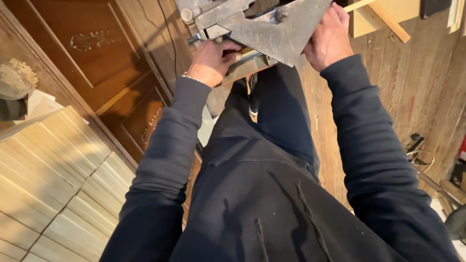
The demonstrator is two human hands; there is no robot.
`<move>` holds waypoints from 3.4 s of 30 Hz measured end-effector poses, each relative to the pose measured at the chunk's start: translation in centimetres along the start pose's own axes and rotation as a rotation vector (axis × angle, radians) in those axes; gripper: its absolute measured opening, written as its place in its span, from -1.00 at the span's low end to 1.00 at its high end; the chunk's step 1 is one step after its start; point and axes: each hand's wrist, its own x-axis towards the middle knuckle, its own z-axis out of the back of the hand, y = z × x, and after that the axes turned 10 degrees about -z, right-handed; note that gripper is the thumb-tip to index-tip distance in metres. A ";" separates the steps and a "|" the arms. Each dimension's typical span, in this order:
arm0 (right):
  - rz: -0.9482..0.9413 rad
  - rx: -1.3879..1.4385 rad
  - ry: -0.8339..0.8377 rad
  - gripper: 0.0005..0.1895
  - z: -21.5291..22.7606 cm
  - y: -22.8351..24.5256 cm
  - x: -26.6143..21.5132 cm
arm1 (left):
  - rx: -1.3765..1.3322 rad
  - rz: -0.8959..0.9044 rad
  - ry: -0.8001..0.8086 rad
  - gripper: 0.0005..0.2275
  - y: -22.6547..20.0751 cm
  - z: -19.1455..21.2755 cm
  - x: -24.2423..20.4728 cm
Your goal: The recorder is using a specialized framing joiner machine to assemble wooden frame pieces.
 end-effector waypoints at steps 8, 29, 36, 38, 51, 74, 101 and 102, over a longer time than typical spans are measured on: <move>-0.026 -0.010 0.011 -0.73 0.2 -0.4 -0.4 | 0.025 -0.106 -0.010 -0.81 0.4 -0.2 0.2; -0.079 0.108 0.021 -0.74 1.2 0.2 -0.3 | -0.021 -0.044 0.032 -0.80 0.2 -0.5 0.4; -0.090 0.106 0.023 -0.78 1.3 0.3 -0.5 | -0.044 -0.053 0.020 -0.80 0.1 -0.7 0.3; -0.093 0.101 0.022 -0.78 1.1 0.2 -0.6 | -0.061 -0.043 0.020 -0.80 -0.1 -0.8 0.4; -0.076 0.060 0.004 -0.78 0.8 -0.1 -0.8 | -0.077 -0.083 0.010 -0.81 -0.3 -0.5 0.4; -0.089 0.045 0.006 -0.81 0.8 -0.4 -0.8 | -0.006 -0.046 0.056 -0.81 -0.2 -0.9 0.7; -0.055 -0.049 -0.007 -0.69 -1.0 0.2 -0.2 | 0.066 -0.036 -0.014 -0.78 2.2 -1.4 -0.2; -0.067 -0.021 -0.014 -0.66 -1.0 0.2 0.1 | 0.131 -0.026 0.042 -0.75 2.8 -1.5 -0.1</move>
